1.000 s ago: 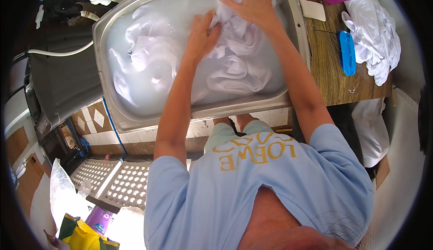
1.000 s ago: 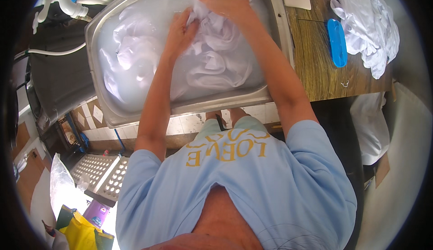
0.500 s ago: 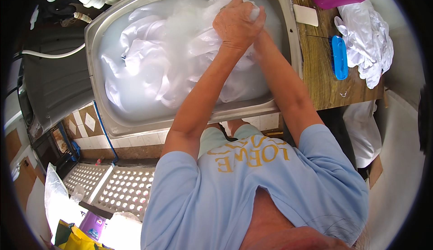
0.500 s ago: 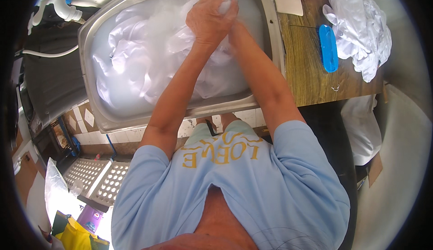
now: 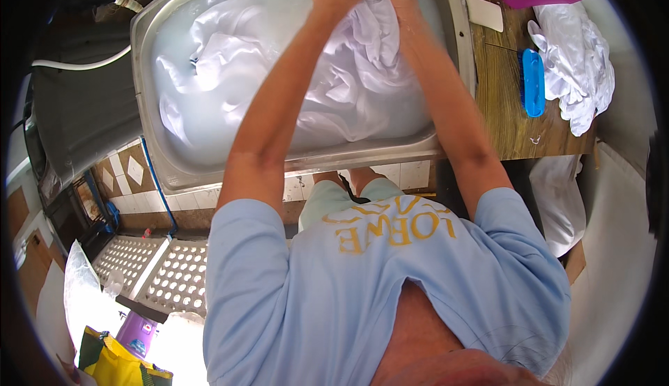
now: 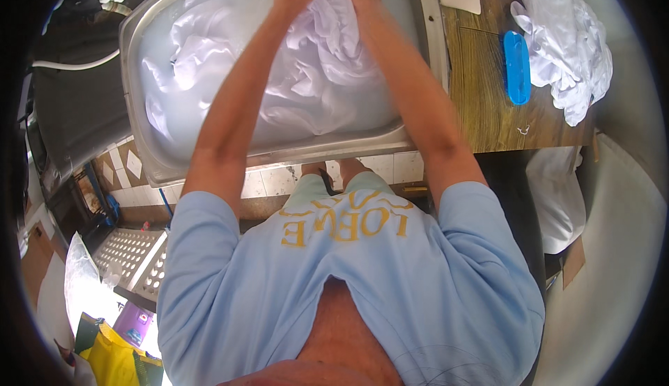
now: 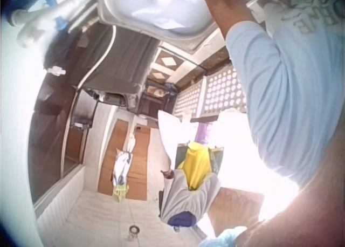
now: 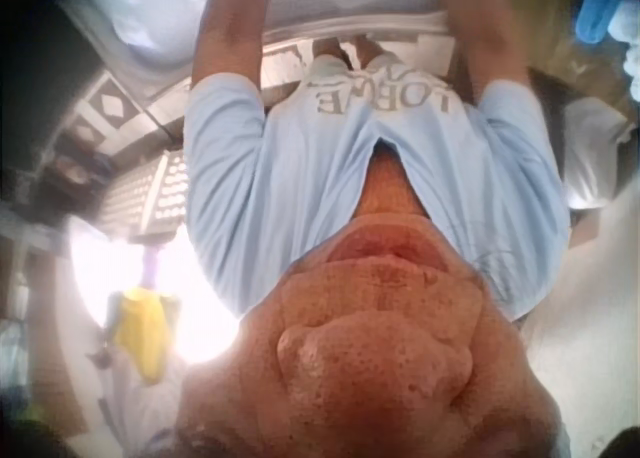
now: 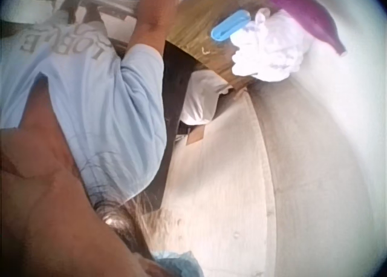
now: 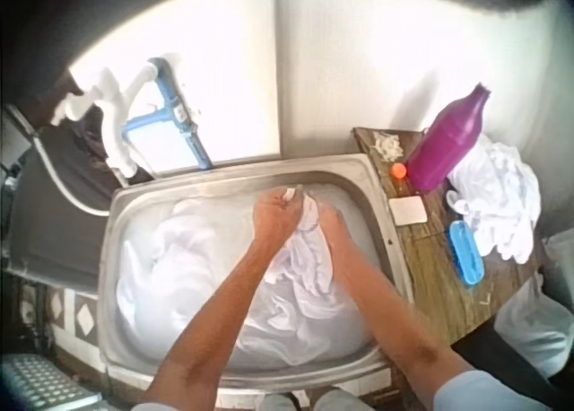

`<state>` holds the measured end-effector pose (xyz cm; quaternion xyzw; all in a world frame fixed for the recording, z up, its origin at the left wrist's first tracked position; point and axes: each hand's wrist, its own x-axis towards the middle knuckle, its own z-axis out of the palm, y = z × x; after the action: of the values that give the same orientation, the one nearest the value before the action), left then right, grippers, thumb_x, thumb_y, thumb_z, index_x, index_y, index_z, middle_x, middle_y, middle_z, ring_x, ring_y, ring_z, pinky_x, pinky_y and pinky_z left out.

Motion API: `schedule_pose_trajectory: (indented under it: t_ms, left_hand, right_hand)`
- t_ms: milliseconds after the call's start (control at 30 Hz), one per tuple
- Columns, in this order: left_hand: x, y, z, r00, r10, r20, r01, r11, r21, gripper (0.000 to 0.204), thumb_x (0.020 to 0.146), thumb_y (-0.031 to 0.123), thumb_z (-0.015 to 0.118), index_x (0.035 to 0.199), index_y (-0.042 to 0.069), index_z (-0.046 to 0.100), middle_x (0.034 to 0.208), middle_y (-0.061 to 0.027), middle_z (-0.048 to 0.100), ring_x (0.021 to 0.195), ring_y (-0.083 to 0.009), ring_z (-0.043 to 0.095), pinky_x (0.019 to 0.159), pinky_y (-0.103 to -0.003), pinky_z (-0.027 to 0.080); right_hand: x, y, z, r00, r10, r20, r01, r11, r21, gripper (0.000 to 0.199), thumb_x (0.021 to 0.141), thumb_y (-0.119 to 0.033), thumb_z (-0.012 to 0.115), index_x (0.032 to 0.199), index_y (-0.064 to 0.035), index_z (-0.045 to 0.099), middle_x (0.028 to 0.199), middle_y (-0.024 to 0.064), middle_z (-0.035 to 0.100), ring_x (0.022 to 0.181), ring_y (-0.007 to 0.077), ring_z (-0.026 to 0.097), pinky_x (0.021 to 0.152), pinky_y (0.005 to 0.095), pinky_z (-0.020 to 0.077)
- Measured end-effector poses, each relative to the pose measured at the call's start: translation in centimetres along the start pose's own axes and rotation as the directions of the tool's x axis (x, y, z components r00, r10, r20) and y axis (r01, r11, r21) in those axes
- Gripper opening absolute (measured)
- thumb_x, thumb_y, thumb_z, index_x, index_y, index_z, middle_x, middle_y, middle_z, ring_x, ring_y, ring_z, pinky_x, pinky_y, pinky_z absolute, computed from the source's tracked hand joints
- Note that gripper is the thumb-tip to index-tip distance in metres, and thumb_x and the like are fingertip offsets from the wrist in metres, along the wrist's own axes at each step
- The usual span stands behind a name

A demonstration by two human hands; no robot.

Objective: The person washes a white shirt by hand in a basin of soapy water, scrubbing the fabric against itself, rinsing it, and checking for stains.

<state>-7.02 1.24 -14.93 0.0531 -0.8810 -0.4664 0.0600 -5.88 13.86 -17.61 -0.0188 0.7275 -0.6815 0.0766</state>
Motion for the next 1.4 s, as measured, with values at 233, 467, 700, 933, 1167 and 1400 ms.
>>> schedule_pose_trajectory:
  t_ms: [233,467,700,933,1167,1400]
  left_hand:
    - [-2.2,-3.8,-10.2,0.954,0.216,0.21,-0.207,0.976,-0.061,0.035,0.076,0.029,0.07,0.1,0.004,0.065,0.088,-0.0123,0.066,0.075,-0.027,0.061,0.07,-0.036,0.048]
    - [-6.4,-6.5,-10.4,0.97,0.088,0.225,-0.142,0.962,0.234,0.026,0.082,0.022,0.064,0.101,0.003,0.064,0.088,-0.0115,0.066,0.079,-0.0232,0.062,0.076,-0.034,0.048]
    - [-4.2,-8.1,-11.7,0.998,0.0,-0.066,-0.008,0.992,-0.128,0.015,0.084,0.015,0.065,0.092,0.002,0.067,0.079,-0.0077,0.067,0.07,-0.0158,0.061,0.068,-0.028,0.048]
    - [-6.1,-5.1,-12.2,0.97,0.218,-0.106,-0.206,0.972,0.117,0.02,0.083,0.024,0.068,0.089,0.004,0.068,0.074,-0.0015,0.063,0.066,-0.0094,0.055,0.06,-0.025,0.043]
    - [-7.8,-5.5,-9.9,0.951,-0.047,0.305,-0.11,0.871,0.478,0.034,0.084,0.034,0.064,0.079,0.001,0.062,0.066,-0.0058,0.059,0.065,-0.0152,0.055,0.061,-0.03,0.043]
    - [-5.3,-7.7,-12.2,0.932,-0.182,0.312,0.326,0.797,-0.508,0.023,0.094,0.025,0.053,0.098,0.003,0.061,0.089,-0.0039,0.065,0.084,-0.0151,0.062,0.075,-0.029,0.048]
  right_hand:
    - [-3.0,-3.1,-0.2,0.555,-0.823,-0.126,0.233,0.299,-0.925,0.032,0.086,-0.025,0.06,0.111,-0.006,0.056,0.098,0.0072,0.062,0.087,0.0195,0.059,0.077,0.0338,0.0474]
    - [-10.3,-2.8,0.8,0.868,-0.345,0.358,0.49,0.471,-0.734,0.032,0.071,-0.02,0.069,0.103,-0.015,0.063,0.101,0.0076,0.059,0.093,0.0275,0.056,0.08,0.0421,0.0419]
    - [-6.4,-1.5,-3.1,0.963,-0.261,0.07,0.251,0.768,-0.589,0.022,0.073,-0.008,0.065,0.095,-0.0079,0.066,0.094,0.0066,0.062,0.082,0.0256,0.06,0.075,0.0333,0.0474]
    - [-8.2,-4.2,-0.1,0.829,-0.435,0.351,0.528,0.401,-0.749,0.027,0.073,-0.028,0.073,0.095,-0.0122,0.068,0.096,0.0067,0.063,0.09,0.0234,0.059,0.077,0.0371,0.046]
    - [-7.0,-3.0,0.2,0.923,-0.309,0.228,0.362,0.501,-0.786,0.04,0.075,-0.044,0.07,0.092,-0.008,0.067,0.089,0.0084,0.064,0.074,0.0247,0.061,0.074,0.0388,0.0442]
    - [-5.1,-3.0,-0.3,0.986,-0.149,0.076,0.134,0.428,-0.894,0.047,0.076,-0.05,0.065,0.083,-0.003,0.063,0.07,0.0102,0.063,0.065,0.0259,0.058,0.064,0.0348,0.0451]
